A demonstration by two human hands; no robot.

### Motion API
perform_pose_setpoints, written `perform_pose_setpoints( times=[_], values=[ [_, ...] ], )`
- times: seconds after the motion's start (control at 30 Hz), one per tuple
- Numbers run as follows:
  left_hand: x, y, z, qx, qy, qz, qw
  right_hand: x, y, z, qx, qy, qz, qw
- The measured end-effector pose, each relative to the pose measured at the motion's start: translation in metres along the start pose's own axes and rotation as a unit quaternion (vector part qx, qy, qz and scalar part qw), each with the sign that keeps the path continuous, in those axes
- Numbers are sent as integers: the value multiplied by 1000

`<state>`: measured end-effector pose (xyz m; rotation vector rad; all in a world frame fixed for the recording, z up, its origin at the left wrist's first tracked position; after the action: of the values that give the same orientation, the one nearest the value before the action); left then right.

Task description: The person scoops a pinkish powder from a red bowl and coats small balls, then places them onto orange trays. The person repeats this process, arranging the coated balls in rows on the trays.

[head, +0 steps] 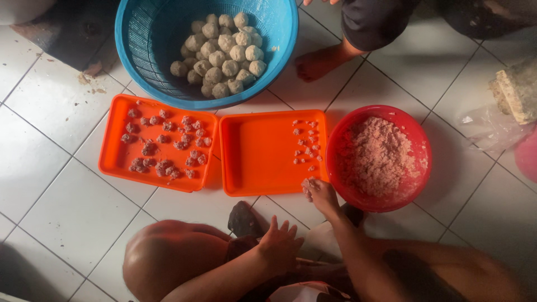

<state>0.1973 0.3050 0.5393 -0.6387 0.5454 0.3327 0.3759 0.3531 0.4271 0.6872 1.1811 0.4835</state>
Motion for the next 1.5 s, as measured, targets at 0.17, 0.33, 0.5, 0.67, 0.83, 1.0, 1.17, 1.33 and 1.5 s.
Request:
perform_pose_setpoints(
  times=[0.17,0.33,0.5,0.67,0.83,1.0,1.17,1.33,1.5],
  values=[
    [-8,2,-4,-8,6,2,1000,12,-9,-19,-91,-21,76,993],
    [-12,1,-6,-8,17,10,1000,16,-10,-26,-7,0,89,996],
    [-7,2,-9,-4,21,1,1000,2,7,-13,97,0,40,995],
    [-6,4,-14,1,-10,3,1000,18,21,51,190,-37,75,978],
    [-2,-2,-16,6,2,8,1000,42,-3,136,-41,-86,141,985],
    [0,-9,-12,1,12,2,1000,32,-46,134,-457,-36,43,887],
    [7,-12,-5,-5,27,-3,1000,29,-45,140,-374,-18,-47,926],
    [13,-9,3,6,-3,-7,1000,33,-25,145,-349,-35,78,933],
    [10,-3,0,13,-3,-11,1000,34,-36,136,-457,-14,141,878]
  ],
)
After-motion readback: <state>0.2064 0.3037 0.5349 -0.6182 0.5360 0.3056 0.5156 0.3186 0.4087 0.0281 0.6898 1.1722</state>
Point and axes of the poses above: each hand's wrist, its own x-axis towards the middle knuckle, its own z-axis out of the back of the hand, y = z × x, the point moved 6 cm from there along x, towards the middle knuckle, and after that the axes turned 3 degrees about -y, right-handed, at the moved point
